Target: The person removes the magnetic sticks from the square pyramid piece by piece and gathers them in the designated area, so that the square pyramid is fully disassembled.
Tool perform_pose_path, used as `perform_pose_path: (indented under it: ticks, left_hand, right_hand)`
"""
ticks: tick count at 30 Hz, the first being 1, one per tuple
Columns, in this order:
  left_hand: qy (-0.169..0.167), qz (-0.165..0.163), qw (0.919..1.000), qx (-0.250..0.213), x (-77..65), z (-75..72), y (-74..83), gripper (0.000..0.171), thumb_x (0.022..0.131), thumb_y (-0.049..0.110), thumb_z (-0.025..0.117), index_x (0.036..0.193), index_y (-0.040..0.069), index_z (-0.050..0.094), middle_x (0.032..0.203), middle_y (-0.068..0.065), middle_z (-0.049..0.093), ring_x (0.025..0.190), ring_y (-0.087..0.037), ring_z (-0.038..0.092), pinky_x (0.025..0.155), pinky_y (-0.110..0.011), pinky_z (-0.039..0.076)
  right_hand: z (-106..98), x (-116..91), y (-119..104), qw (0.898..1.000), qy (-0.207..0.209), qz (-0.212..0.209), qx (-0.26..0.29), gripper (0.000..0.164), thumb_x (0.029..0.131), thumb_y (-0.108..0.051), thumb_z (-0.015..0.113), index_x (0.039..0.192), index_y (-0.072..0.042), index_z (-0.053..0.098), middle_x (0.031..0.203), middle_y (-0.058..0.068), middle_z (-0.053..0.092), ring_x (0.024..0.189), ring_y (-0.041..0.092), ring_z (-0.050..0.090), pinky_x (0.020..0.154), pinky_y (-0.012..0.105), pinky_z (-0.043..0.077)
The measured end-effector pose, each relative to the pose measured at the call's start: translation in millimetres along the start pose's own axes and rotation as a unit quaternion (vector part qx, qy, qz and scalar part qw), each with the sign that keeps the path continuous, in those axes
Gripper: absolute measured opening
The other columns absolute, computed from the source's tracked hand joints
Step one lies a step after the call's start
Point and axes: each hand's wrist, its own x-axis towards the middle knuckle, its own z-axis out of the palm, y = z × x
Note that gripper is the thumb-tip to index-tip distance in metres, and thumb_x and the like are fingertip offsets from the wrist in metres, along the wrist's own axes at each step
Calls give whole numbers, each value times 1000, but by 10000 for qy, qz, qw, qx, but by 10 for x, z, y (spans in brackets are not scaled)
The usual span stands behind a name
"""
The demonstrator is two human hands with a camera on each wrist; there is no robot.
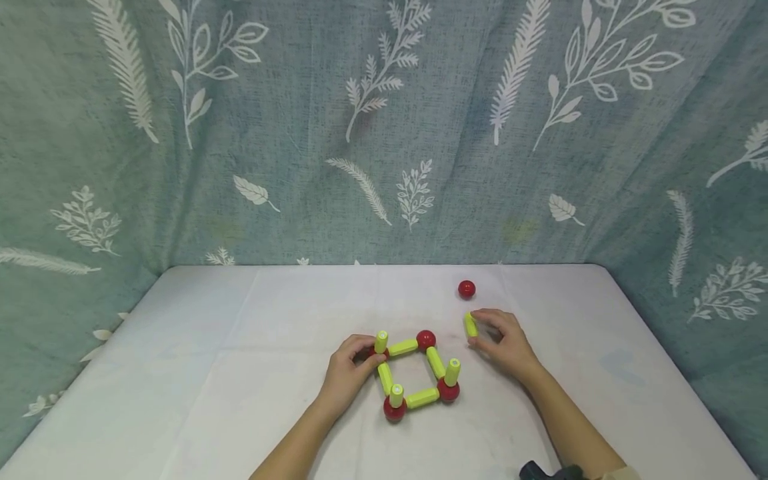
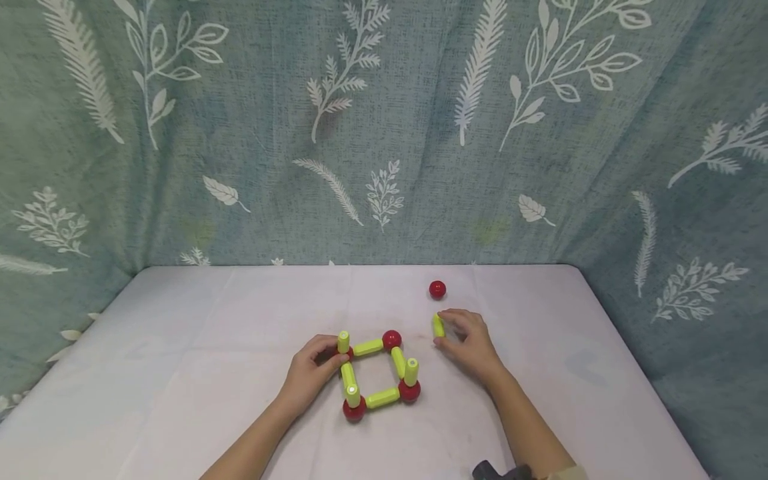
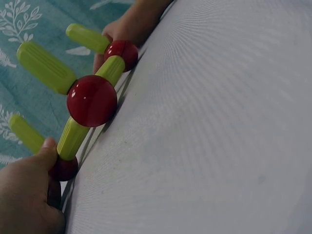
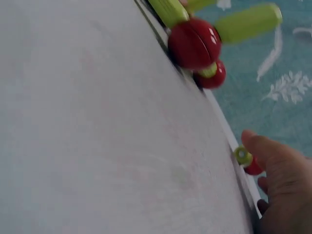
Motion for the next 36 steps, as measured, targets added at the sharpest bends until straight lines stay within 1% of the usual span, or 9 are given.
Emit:
perform_pose_path:
  ticks: [4,7,9,13,18,22,26,31,36]
  left_hand:
    - [201,-117,9996,162,7,-11,5,23,78,20,77,100,18,70,101,8,62,94,-12,58,84,-24,50]
    - [285,-320,9989,171,11,-11,-2,23,79,19,76,101,16,70,103,6,62,99,-12,58,89,-25,49]
    - [331,-416,9985,104,9,-5,-11,23,80,18,76,102,14,69,105,4,62,102,-12,58,93,-27,48]
    - [333,-480,9983,-25,14,0,-18,24,80,18,75,103,13,69,105,2,62,104,-14,59,95,-29,47]
    - [301,-360,9989,91,14,-9,-12,24,79,21,76,102,16,69,101,5,61,97,-11,59,88,-24,49]
    - [162,-316,9994,-2,10,-15,-20,27,76,21,79,100,16,68,99,4,61,94,-13,60,84,-23,51]
    - [-168,-317,9993,-122,11,-28,-39,29,73,21,81,98,17,67,99,4,61,91,-13,61,81,-21,52]
    - [-635,-175,9978,-67,10,-53,-35,32,72,18,82,100,18,67,101,5,62,89,-12,61,80,-22,52]
    - [-1041,-16,9945,-151,1,-88,-18,34,70,19,83,100,18,68,98,5,64,88,-11,62,80,-24,52]
  right_hand:
    - [25,-98,-75,9984,328,-430,-155,41,75,-10,79,114,-10,66,117,4,63,112,19,48,95,37,45]
    - [18,-147,-138,9969,289,-734,-29,41,74,-7,79,112,-10,66,110,3,66,103,16,53,88,29,47]
    - [12,-167,-176,9953,-20,-923,295,43,74,-6,79,115,-7,64,110,6,66,96,18,54,82,25,47]
    - [18,-196,-248,9861,-890,-926,1058,53,74,-9,80,122,-3,59,114,11,64,91,23,55,72,25,48]
    - [81,-226,-339,9838,-1280,-510,1144,53,74,-18,81,122,-6,61,108,3,63,88,21,55,71,22,49]
    - [131,-246,-385,9889,-1067,-190,1014,44,76,-15,79,116,-7,64,99,0,65,84,18,55,71,22,49]
    - [165,-240,-392,9937,-509,-232,970,41,76,-5,77,115,-7,63,94,1,67,82,12,58,75,23,51]
    - [196,-212,-377,9940,10,-686,854,52,75,3,76,123,-3,57,93,4,68,83,11,61,79,29,53]
    - [225,-204,-368,9905,321,-1235,516,57,69,8,77,122,2,56,86,9,67,77,20,61,74,37,55]
